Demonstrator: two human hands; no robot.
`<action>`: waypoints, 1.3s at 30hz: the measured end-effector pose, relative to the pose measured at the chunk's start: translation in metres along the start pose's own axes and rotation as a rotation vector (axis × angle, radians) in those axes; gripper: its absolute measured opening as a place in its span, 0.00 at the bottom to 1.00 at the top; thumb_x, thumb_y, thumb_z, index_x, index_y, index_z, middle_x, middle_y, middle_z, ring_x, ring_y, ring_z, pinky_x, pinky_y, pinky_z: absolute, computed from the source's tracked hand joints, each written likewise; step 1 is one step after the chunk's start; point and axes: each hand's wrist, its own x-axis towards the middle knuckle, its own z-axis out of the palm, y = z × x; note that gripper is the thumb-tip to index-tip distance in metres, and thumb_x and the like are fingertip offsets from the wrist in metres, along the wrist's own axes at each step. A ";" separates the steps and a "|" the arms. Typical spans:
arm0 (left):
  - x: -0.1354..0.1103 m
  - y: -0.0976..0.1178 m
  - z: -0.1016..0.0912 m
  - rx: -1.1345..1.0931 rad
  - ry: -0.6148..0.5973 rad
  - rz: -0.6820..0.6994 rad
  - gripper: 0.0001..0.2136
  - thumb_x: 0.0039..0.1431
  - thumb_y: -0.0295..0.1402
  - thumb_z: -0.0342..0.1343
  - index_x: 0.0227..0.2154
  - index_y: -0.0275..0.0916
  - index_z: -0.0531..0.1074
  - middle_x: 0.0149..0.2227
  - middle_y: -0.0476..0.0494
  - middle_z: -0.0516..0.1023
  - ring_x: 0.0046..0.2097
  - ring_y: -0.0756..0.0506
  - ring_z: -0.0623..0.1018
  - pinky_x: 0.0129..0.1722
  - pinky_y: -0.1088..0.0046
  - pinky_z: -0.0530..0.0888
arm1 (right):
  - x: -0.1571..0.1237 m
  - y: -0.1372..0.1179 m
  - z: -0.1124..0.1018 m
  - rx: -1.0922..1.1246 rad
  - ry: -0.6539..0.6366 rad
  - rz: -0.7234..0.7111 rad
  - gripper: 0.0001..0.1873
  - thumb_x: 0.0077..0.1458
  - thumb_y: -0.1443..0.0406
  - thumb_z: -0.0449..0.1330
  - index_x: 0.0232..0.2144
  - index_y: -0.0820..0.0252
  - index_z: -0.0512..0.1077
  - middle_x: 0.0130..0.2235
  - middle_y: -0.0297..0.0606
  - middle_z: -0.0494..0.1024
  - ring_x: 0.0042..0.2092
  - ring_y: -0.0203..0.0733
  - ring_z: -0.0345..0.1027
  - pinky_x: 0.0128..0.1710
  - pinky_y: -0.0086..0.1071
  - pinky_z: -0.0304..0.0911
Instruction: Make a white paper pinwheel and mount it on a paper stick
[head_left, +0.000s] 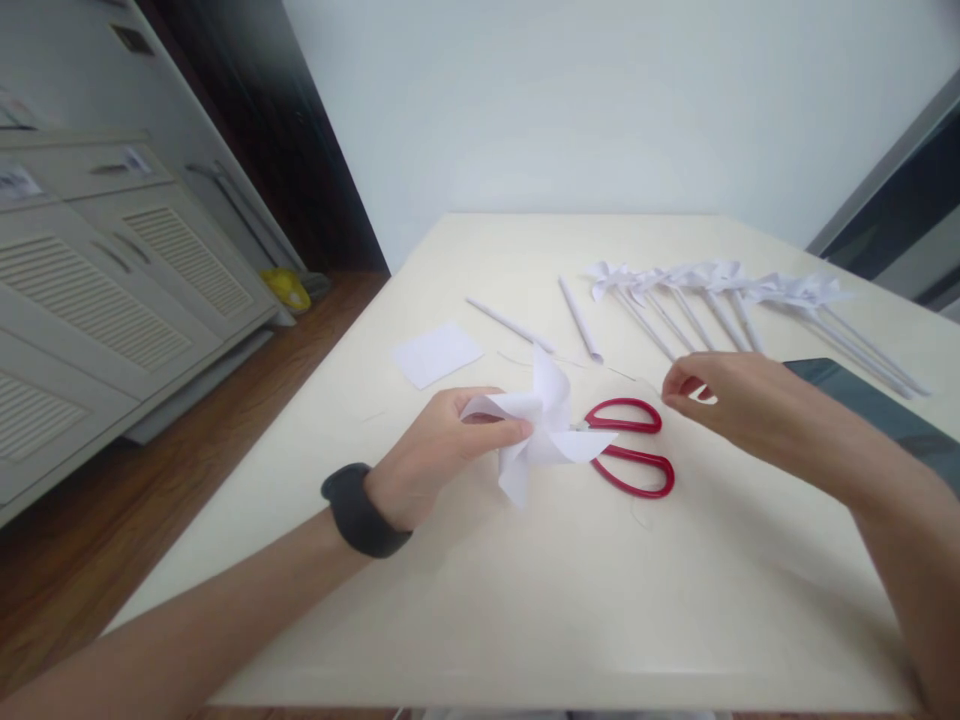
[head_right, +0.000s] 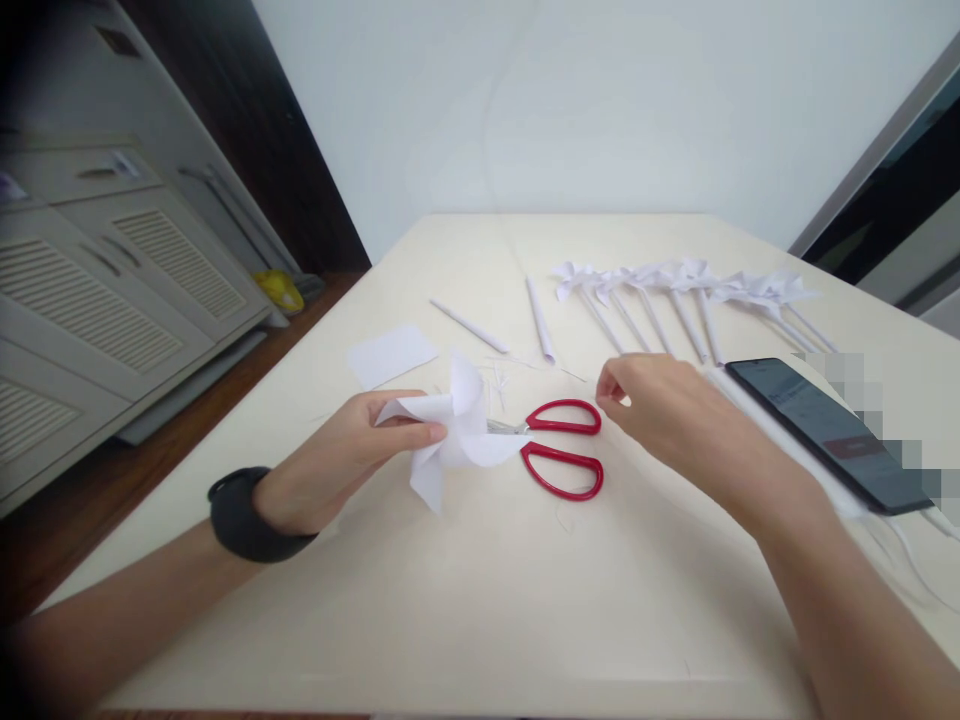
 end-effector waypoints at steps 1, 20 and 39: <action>0.000 0.000 0.000 -0.002 -0.010 -0.010 0.05 0.50 0.34 0.56 0.31 0.40 0.71 0.34 0.48 0.75 0.40 0.44 0.74 0.37 0.73 0.68 | 0.001 -0.006 -0.002 0.015 0.039 0.011 0.05 0.47 0.68 0.53 0.26 0.55 0.70 0.28 0.33 0.74 0.28 0.39 0.67 0.24 0.29 0.55; -0.005 0.000 0.011 0.004 -0.118 -0.059 0.03 0.48 0.30 0.55 0.27 0.37 0.71 0.26 0.51 0.72 0.30 0.49 0.72 0.28 0.76 0.63 | -0.028 -0.078 0.018 0.358 0.248 -0.492 0.11 0.55 0.73 0.52 0.39 0.56 0.63 0.35 0.35 0.71 0.34 0.35 0.64 0.29 0.26 0.58; -0.004 -0.006 0.010 -0.020 -0.131 -0.065 0.06 0.46 0.28 0.57 0.30 0.37 0.73 0.27 0.50 0.74 0.31 0.50 0.72 0.31 0.76 0.65 | -0.022 -0.076 0.017 0.347 0.204 -0.593 0.09 0.54 0.75 0.51 0.32 0.59 0.68 0.32 0.36 0.70 0.32 0.34 0.62 0.29 0.27 0.57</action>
